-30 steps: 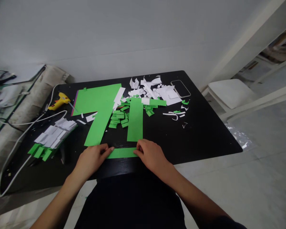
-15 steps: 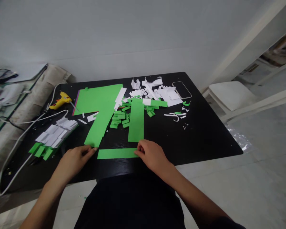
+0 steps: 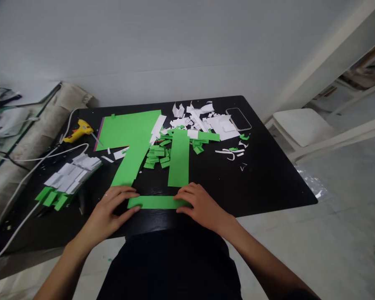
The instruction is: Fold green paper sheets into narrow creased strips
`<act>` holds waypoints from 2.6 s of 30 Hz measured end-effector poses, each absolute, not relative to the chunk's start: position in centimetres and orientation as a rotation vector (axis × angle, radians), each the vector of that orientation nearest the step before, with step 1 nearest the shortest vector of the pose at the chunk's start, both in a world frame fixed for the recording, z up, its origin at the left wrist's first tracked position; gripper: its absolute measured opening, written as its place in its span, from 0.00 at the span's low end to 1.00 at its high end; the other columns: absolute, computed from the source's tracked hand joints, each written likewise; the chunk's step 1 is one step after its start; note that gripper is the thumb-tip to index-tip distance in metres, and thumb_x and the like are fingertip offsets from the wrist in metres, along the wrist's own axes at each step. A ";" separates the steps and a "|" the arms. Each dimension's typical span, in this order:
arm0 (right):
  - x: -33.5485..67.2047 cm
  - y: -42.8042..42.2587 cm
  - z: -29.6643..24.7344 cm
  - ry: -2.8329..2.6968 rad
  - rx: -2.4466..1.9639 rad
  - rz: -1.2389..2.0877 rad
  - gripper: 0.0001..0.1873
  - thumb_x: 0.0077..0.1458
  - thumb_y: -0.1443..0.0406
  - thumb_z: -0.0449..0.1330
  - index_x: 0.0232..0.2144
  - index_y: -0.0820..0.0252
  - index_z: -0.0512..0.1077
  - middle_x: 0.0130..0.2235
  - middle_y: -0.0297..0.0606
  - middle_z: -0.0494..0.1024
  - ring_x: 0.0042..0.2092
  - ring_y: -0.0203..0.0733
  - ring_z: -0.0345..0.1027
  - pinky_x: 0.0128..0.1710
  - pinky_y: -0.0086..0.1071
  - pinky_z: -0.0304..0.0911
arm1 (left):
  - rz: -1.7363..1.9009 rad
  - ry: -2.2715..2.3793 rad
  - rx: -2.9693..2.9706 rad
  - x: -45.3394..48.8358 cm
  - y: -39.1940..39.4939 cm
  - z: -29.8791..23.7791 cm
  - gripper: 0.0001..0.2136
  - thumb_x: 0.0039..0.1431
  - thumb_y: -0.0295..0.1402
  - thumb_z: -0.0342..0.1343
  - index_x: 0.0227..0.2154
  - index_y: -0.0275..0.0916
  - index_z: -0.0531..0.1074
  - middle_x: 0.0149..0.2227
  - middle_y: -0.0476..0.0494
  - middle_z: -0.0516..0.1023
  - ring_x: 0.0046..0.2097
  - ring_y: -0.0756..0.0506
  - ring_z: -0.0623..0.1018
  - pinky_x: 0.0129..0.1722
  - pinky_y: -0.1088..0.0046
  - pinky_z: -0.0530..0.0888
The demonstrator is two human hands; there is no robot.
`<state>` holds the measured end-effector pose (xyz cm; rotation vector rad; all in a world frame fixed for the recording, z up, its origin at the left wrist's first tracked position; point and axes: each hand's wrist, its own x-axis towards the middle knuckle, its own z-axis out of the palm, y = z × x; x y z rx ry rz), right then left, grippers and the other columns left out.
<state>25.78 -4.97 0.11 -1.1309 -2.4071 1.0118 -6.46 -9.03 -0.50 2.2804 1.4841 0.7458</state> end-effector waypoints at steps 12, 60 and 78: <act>25.8 -5.9 -0.8 -2.265 -1.096 1.006 0.08 0.61 0.65 0.69 0.44 0.52 0.81 0.45 0.33 0.84 0.49 0.43 0.74 0.53 0.41 0.64 | 0.641 1.292 2.314 -4.6 -8.6 -1.0 0.12 0.65 0.37 0.63 0.49 0.44 0.76 0.50 0.41 0.80 0.52 0.40 0.78 0.54 0.57 0.74; 24.8 6.6 -1.0 -1.544 -1.123 1.215 0.14 0.56 0.54 0.68 0.38 0.58 0.78 0.33 0.36 0.81 0.34 0.43 0.75 0.34 0.36 0.70 | 1.095 1.528 1.530 -3.7 1.7 0.2 0.14 0.60 0.45 0.63 0.41 0.41 0.80 0.26 0.50 0.78 0.25 0.48 0.76 0.26 0.71 0.72; 24.8 5.9 -0.6 -1.700 -1.171 0.918 0.08 0.62 0.58 0.65 0.39 0.54 0.77 0.30 0.32 0.76 0.24 0.35 0.59 0.25 0.33 0.58 | 1.148 1.542 1.689 -4.1 1.5 0.5 0.09 0.64 0.41 0.61 0.41 0.44 0.81 0.23 0.52 0.69 0.23 0.50 0.60 0.24 0.70 0.57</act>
